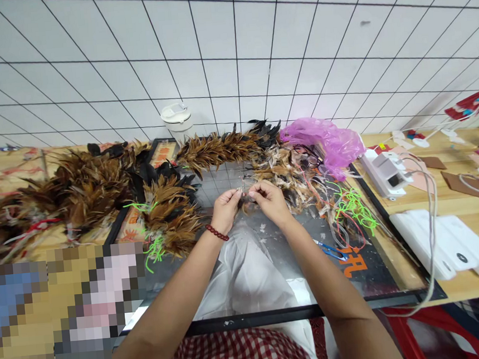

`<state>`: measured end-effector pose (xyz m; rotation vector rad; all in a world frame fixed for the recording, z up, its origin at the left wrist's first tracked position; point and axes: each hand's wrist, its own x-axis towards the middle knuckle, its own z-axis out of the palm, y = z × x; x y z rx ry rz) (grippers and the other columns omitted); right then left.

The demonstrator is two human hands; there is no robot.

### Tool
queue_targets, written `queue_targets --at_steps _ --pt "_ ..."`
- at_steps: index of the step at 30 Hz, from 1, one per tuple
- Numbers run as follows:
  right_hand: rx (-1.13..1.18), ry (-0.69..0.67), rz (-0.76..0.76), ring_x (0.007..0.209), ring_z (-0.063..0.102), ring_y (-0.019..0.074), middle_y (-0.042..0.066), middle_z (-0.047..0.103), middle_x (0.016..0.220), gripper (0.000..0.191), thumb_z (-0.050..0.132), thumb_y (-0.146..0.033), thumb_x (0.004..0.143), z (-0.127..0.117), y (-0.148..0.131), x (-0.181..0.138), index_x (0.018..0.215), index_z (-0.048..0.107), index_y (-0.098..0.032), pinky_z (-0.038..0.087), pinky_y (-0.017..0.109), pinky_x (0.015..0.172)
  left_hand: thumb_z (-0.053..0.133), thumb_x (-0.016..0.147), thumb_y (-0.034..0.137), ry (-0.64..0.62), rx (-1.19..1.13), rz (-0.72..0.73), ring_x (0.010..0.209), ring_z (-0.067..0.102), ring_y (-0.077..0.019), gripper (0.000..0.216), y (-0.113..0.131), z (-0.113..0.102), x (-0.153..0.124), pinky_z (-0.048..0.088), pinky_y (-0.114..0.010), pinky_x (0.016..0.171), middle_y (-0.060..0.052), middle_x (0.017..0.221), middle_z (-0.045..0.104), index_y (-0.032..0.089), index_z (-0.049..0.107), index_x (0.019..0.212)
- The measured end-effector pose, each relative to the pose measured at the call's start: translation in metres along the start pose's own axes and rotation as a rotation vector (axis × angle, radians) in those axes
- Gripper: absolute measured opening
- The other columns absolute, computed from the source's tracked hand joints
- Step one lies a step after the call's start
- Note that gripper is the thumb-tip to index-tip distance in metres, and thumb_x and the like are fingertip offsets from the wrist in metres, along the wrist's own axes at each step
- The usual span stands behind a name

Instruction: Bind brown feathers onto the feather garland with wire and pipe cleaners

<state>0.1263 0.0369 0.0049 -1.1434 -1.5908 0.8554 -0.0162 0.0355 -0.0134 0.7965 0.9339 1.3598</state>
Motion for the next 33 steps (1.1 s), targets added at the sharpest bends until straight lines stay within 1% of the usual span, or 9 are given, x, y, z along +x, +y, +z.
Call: queue_targets --at_steps 4,9,13,16,18,21,24,28,33 --pt "0.038 0.017 -0.018 0.077 0.057 0.0155 0.003 0.059 0.082 0.016 0.063 -0.036 0.082 0.0 -0.002 0.001 0.078 0.065 -0.02 0.046 0.03 0.074 0.075 0.065 0.046 -0.093 0.035 -0.059 0.048 0.054 -0.0096 0.034 0.002 0.002 -0.003 0.043 -0.023 0.051 0.0 0.058 0.063 0.014 0.066 0.071" --pt "0.038 0.062 -0.022 0.082 0.058 0.0174 0.004 0.062 0.084 0.016 0.066 -0.037 0.079 0.005 0.0 -0.001 0.078 0.069 -0.021 0.048 0.032 0.076 0.076 0.066 0.045 -0.172 0.08 -0.045 0.052 0.054 -0.0091 0.033 0.001 0.0 -0.003 0.043 -0.022 0.055 -0.001 0.06 0.064 0.013 0.067 0.07" --pt "0.064 0.077 -0.005 0.083 0.058 0.0171 0.004 0.062 0.089 0.017 0.068 -0.037 0.078 -0.001 -0.004 0.001 0.083 0.071 -0.022 0.048 0.032 0.077 0.075 0.067 0.044 -0.201 0.125 -0.035 0.051 0.051 -0.0084 0.032 0.003 -0.002 -0.004 0.039 -0.021 0.053 0.0 0.056 0.061 0.013 0.067 0.068" --pt "0.102 -0.008 0.014 0.084 0.059 0.016 0.004 0.062 0.098 0.026 0.066 -0.04 0.079 -0.008 -0.007 0.003 0.099 0.071 -0.024 0.048 0.032 0.079 0.076 0.065 0.046 -0.201 0.125 -0.05 0.049 0.05 -0.0086 0.034 0.006 -0.003 -0.005 0.038 -0.022 0.051 0.001 0.055 0.06 0.014 0.067 0.069" --pt "0.079 -0.107 -0.015 0.087 0.058 0.0163 0.004 0.062 0.095 0.03 0.065 -0.043 0.08 -0.011 -0.008 0.003 0.104 0.071 -0.024 0.047 0.033 0.082 0.076 0.064 0.048 -0.216 0.133 -0.05 0.048 0.049 -0.0082 0.036 0.007 -0.003 -0.006 0.036 -0.021 0.05 0.001 0.053 0.059 0.013 0.066 0.066" --pt "0.084 -0.158 -0.042 0.084 0.058 0.0167 0.003 0.062 0.085 0.026 0.065 -0.045 0.081 -0.01 -0.009 0.002 0.091 0.073 -0.023 0.047 0.034 0.082 0.077 0.063 0.049 -0.267 0.129 -0.08 0.046 0.048 -0.0079 0.038 0.008 -0.002 -0.008 0.035 -0.022 0.049 0.0 0.051 0.058 0.014 0.065 0.061" --pt "0.135 -0.138 0.009 0.072 0.057 0.0149 0.002 0.06 0.08 0.025 0.066 -0.046 0.079 -0.008 -0.009 0.001 0.075 0.068 -0.021 0.049 0.031 0.07 0.08 0.059 0.049 -0.316 0.057 -0.126 0.055 0.056 -0.011 0.038 0.009 0.0 -0.009 0.043 -0.024 0.057 -0.002 0.06 0.065 0.014 0.069 0.069" --pt "0.071 -0.091 0.046 0.061 0.054 0.0127 0.002 0.057 0.076 0.027 0.067 -0.046 0.077 -0.008 -0.012 0.002 0.07 0.065 -0.02 0.047 0.029 0.06 0.08 0.06 0.05 -0.363 -0.023 -0.093 0.07 0.061 -0.0136 0.041 0.007 0.004 -0.009 0.047 -0.027 0.073 -0.004 0.071 0.069 0.014 0.073 0.077" --pt "0.042 -0.076 0.069 0.06 0.055 0.0139 0.001 0.057 0.069 0.025 0.064 -0.042 0.081 -0.006 -0.012 0.002 0.069 0.065 -0.02 0.047 0.03 0.062 0.078 0.065 0.046 -0.338 0.052 -0.042 0.063 0.057 -0.0117 0.035 0.0 0.001 -0.005 0.045 -0.026 0.07 -0.003 0.062 0.065 0.013 0.069 0.062"
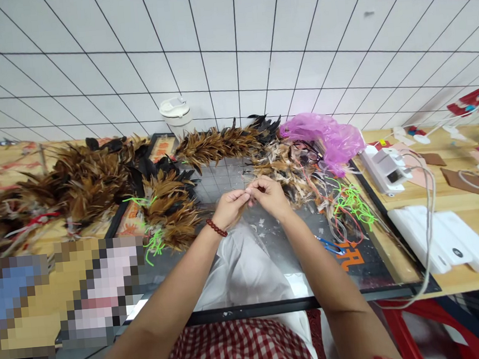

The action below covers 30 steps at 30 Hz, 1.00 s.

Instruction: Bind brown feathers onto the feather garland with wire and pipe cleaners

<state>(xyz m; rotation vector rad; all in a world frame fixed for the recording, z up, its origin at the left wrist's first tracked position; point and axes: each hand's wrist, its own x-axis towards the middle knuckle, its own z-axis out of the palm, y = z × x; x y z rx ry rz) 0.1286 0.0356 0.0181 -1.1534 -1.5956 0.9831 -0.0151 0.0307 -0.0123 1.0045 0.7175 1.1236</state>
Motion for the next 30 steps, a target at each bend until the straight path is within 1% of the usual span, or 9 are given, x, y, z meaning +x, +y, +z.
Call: queue_targets --at_steps 4,7,10,12,15,18,20,23,30 --pt "-0.238 0.102 -0.063 0.073 0.058 0.0168 0.004 0.063 0.08 0.015 0.061 -0.032 0.084 -0.014 0.004 0.003 0.079 0.069 -0.02 0.046 0.031 0.07 0.078 0.065 0.041 0.096 -0.092 -0.002 0.059 0.058 -0.0116 0.029 0.001 -0.002 0.0 0.047 -0.027 0.068 -0.001 0.055 0.061 0.013 0.068 0.067" --pt "-0.608 -0.077 -0.15 0.084 0.059 0.0196 0.006 0.065 0.088 0.013 0.063 -0.022 0.079 -0.024 0.007 0.001 0.089 0.072 -0.021 0.044 0.032 0.077 0.077 0.066 0.04 0.133 -0.106 0.0 0.058 0.059 -0.0117 0.028 0.005 -0.001 0.0 0.047 -0.027 0.066 -0.001 0.054 0.06 0.013 0.066 0.065" --pt "-0.847 -0.237 -0.158 0.085 0.058 0.0211 0.008 0.065 0.086 0.015 0.06 -0.016 0.08 -0.024 0.007 -0.003 0.085 0.073 -0.021 0.043 0.033 0.078 0.076 0.067 0.039 0.155 -0.101 0.014 0.059 0.058 -0.0114 0.028 0.007 -0.001 -0.001 0.046 -0.026 0.066 -0.001 0.055 0.06 0.013 0.066 0.064" --pt "-0.853 -0.191 -0.184 0.083 0.058 0.0211 0.009 0.065 0.085 0.018 0.054 -0.015 0.083 -0.022 0.002 -0.004 0.082 0.071 -0.02 0.043 0.033 0.078 0.075 0.068 0.04 0.164 -0.106 0.019 0.061 0.059 -0.0114 0.029 0.006 -0.002 0.0 0.046 -0.025 0.067 -0.001 0.057 0.061 0.013 0.065 0.065" --pt "-0.615 -0.127 -0.294 0.087 0.059 0.0201 0.008 0.065 0.089 0.02 0.05 -0.02 0.089 -0.028 -0.01 -0.005 0.086 0.07 -0.02 0.045 0.033 0.081 0.076 0.067 0.04 0.194 -0.14 0.03 0.063 0.06 -0.0112 0.029 0.006 -0.005 0.001 0.046 -0.024 0.067 -0.001 0.059 0.06 0.013 0.064 0.067" --pt "-0.465 -0.321 -0.351 0.093 0.062 0.0197 0.006 0.068 0.095 0.015 0.055 -0.024 0.087 -0.044 -0.017 -0.006 0.089 0.071 -0.023 0.046 0.034 0.086 0.077 0.066 0.04 0.226 -0.197 0.033 0.064 0.061 -0.0114 0.03 0.005 -0.008 0.003 0.047 -0.025 0.068 0.0 0.059 0.059 0.014 0.064 0.068" --pt "-0.51 -0.328 -0.33 0.096 0.062 0.0207 0.006 0.069 0.098 0.016 0.058 -0.022 0.085 -0.054 -0.016 -0.008 0.092 0.072 -0.023 0.046 0.036 0.089 0.079 0.063 0.04 0.23 -0.227 0.021 0.063 0.061 -0.0115 0.031 0.005 -0.008 0.004 0.048 -0.026 0.069 0.001 0.058 0.058 0.014 0.064 0.068" --pt "-0.599 -0.18 -0.246 0.089 0.063 0.021 0.007 0.07 0.091 0.016 0.057 -0.02 0.084 -0.06 -0.008 -0.013 0.09 0.072 -0.021 0.047 0.035 0.083 0.079 0.062 0.041 0.23 -0.225 0.007 0.061 0.06 -0.0111 0.032 0.005 -0.007 0.004 0.047 -0.025 0.067 0.001 0.057 0.057 0.014 0.063 0.067" --pt "-0.696 -0.207 -0.194 0.088 0.063 0.0198 0.006 0.07 0.092 0.021 0.054 -0.018 0.085 -0.033 -0.003 -0.013 0.093 0.073 -0.023 0.046 0.032 0.081 0.075 0.069 0.038 0.231 -0.214 0.011 0.062 0.059 -0.0101 0.028 0.006 -0.006 0.004 0.047 -0.025 0.067 0.001 0.058 0.056 0.013 0.062 0.069"
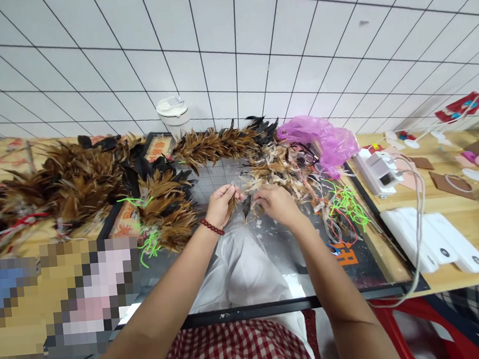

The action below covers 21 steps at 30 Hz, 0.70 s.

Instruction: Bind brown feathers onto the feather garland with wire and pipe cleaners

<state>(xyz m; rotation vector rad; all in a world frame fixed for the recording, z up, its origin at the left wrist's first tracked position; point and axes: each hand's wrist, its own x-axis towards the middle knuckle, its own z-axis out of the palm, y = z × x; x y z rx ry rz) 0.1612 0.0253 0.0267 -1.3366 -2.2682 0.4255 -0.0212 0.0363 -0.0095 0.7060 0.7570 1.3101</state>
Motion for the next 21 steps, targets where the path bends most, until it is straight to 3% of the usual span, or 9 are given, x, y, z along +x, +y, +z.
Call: queue_targets --at_steps 4,6,9,12,16,21 --pt "0.117 0.062 0.25 0.079 0.063 0.0198 0.007 0.071 0.086 0.025 0.059 -0.027 0.083 0.016 0.0 0.017 0.104 0.07 -0.019 0.045 0.031 0.073 0.076 0.069 0.037 -0.008 -0.004 0.007 0.061 0.059 -0.01 0.028 0.0 0.0 0.0 0.047 -0.025 0.067 0.001 0.057 0.056 0.013 0.063 0.069" --pt "0.224 0.039 0.358 0.071 0.062 0.0181 0.005 0.071 0.079 0.026 0.062 -0.033 0.081 0.023 0.003 0.024 0.1 0.07 -0.018 0.045 0.029 0.068 0.076 0.068 0.039 -0.017 -0.001 0.005 0.061 0.059 -0.0097 0.029 0.001 0.0 -0.001 0.047 -0.024 0.067 0.001 0.057 0.056 0.013 0.063 0.068" --pt "0.262 -0.012 0.399 0.067 0.06 0.016 0.003 0.07 0.074 0.017 0.063 -0.031 0.078 0.029 0.006 0.031 0.085 0.071 -0.018 0.043 0.027 0.064 0.077 0.066 0.041 -0.026 0.005 0.001 0.061 0.058 -0.0095 0.031 0.002 0.0 -0.001 0.046 -0.023 0.066 0.001 0.057 0.056 0.013 0.063 0.066" --pt "0.281 -0.036 0.327 0.065 0.058 0.0145 0.002 0.068 0.07 0.012 0.062 -0.025 0.077 0.024 0.004 0.031 0.074 0.069 -0.017 0.042 0.026 0.064 0.077 0.067 0.04 -0.012 0.012 0.0 0.061 0.059 -0.0096 0.03 0.0 -0.001 0.0 0.046 -0.023 0.065 0.0 0.058 0.059 0.013 0.064 0.068" --pt "0.45 0.024 0.036 0.072 0.06 0.015 0.003 0.067 0.074 0.016 0.063 -0.031 0.081 0.01 -0.007 0.026 0.075 0.069 -0.018 0.046 0.028 0.071 0.078 0.064 0.038 0.043 0.055 -0.004 0.061 0.058 -0.0102 0.027 -0.008 -0.002 0.002 0.047 -0.025 0.066 -0.001 0.064 0.065 0.014 0.066 0.07" --pt "0.477 0.182 -0.107 0.071 0.06 0.0148 0.002 0.065 0.074 0.015 0.062 -0.03 0.086 0.01 -0.017 0.024 0.079 0.072 -0.022 0.048 0.03 0.072 0.078 0.064 0.04 -0.056 0.108 -0.027 0.055 0.058 -0.0119 0.029 -0.01 0.001 0.0 0.049 -0.028 0.061 0.001 0.06 0.064 0.014 0.067 0.069"
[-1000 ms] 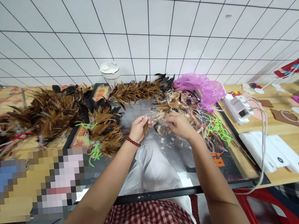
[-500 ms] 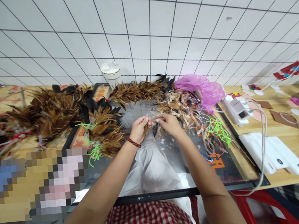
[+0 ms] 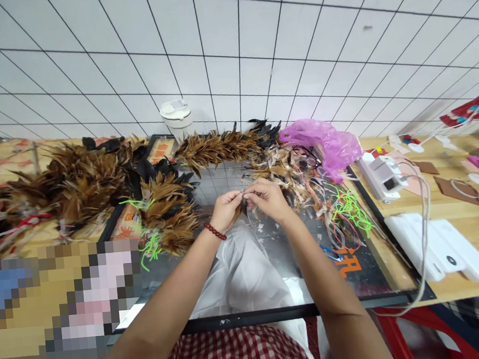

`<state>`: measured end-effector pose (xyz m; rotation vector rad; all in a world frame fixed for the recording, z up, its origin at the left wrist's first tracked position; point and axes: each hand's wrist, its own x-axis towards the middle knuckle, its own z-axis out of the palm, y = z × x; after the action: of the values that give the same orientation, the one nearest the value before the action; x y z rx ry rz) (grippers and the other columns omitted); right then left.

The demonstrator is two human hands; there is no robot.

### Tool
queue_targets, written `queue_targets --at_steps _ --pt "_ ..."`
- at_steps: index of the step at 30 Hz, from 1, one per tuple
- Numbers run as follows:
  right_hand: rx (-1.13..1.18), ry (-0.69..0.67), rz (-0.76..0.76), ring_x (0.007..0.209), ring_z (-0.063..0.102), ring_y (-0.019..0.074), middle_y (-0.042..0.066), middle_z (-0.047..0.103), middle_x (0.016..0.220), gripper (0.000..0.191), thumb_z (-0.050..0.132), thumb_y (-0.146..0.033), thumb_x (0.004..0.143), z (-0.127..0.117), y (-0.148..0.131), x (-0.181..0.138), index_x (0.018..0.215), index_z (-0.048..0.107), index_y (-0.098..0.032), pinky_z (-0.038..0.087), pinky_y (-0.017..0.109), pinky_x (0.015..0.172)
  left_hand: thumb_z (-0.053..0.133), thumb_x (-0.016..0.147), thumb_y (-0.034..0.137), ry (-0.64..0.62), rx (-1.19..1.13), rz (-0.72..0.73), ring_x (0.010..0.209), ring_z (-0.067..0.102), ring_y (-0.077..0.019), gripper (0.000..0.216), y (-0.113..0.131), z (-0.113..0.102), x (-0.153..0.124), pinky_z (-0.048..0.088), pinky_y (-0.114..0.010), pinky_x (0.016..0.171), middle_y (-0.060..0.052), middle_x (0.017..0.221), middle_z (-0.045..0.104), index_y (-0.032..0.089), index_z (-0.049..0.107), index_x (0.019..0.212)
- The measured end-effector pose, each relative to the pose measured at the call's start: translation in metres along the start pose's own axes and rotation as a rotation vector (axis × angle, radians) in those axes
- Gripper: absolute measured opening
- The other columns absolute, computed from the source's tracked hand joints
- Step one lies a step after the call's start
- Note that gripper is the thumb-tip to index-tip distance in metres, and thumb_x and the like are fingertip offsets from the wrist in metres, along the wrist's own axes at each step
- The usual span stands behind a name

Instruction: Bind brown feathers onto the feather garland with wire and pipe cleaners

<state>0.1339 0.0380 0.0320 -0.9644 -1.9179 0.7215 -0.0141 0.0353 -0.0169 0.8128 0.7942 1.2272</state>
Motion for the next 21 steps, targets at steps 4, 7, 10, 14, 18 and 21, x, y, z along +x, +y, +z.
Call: queue_targets --at_steps 4,7,10,14,18,21 --pt "-0.132 0.086 -0.068 0.076 0.061 0.0156 0.003 0.066 0.078 0.012 0.062 -0.026 0.085 0.005 0.006 -0.002 0.08 0.072 -0.022 0.047 0.03 0.073 0.078 0.063 0.043 -0.036 -0.014 0.001 0.052 0.058 -0.011 0.033 0.005 0.002 -0.003 0.047 -0.025 0.056 -0.001 0.058 0.064 0.013 0.066 0.068" --pt "-0.164 0.123 0.003 0.069 0.058 0.0148 0.003 0.064 0.074 0.01 0.066 -0.028 0.082 0.005 0.011 -0.003 0.083 0.073 -0.021 0.046 0.029 0.068 0.078 0.063 0.043 -0.013 0.025 0.016 0.048 0.055 -0.0091 0.033 0.005 0.001 -0.002 0.045 -0.023 0.053 0.0 0.053 0.061 0.012 0.065 0.068" --pt "-0.071 0.152 0.12 0.062 0.053 0.0128 0.001 0.062 0.071 0.018 0.071 -0.032 0.077 0.003 0.015 -0.001 0.089 0.073 -0.02 0.044 0.027 0.061 0.077 0.065 0.042 -0.002 0.077 0.03 0.047 0.054 -0.0084 0.031 0.003 0.0 -0.001 0.044 -0.022 0.053 0.001 0.051 0.06 0.013 0.066 0.069" --pt "0.051 0.018 0.142 0.07 0.059 0.0144 0.002 0.066 0.074 0.015 0.069 -0.034 0.078 -0.001 0.02 0.006 0.08 0.073 -0.019 0.045 0.027 0.067 0.076 0.067 0.04 -0.006 0.1 0.03 0.047 0.053 -0.0085 0.029 0.001 -0.001 0.0 0.044 -0.023 0.053 0.001 0.051 0.059 0.013 0.066 0.07" --pt "0.02 -0.131 0.136 0.07 0.06 0.0145 0.003 0.067 0.075 0.015 0.068 -0.032 0.078 -0.014 0.022 0.018 0.079 0.073 -0.018 0.045 0.027 0.068 0.074 0.069 0.038 0.009 0.078 0.033 0.047 0.053 -0.0083 0.027 0.003 -0.001 -0.001 0.043 -0.022 0.053 0.001 0.051 0.058 0.013 0.064 0.07" --pt "-0.158 -0.395 0.045 0.075 0.061 0.0148 0.003 0.067 0.079 0.011 0.064 -0.02 0.079 -0.025 0.022 0.026 0.082 0.074 -0.019 0.045 0.026 0.073 0.074 0.071 0.039 0.04 0.033 0.034 0.047 0.053 -0.0078 0.028 0.005 -0.001 -0.001 0.043 -0.022 0.053 0.002 0.051 0.057 0.013 0.064 0.072"
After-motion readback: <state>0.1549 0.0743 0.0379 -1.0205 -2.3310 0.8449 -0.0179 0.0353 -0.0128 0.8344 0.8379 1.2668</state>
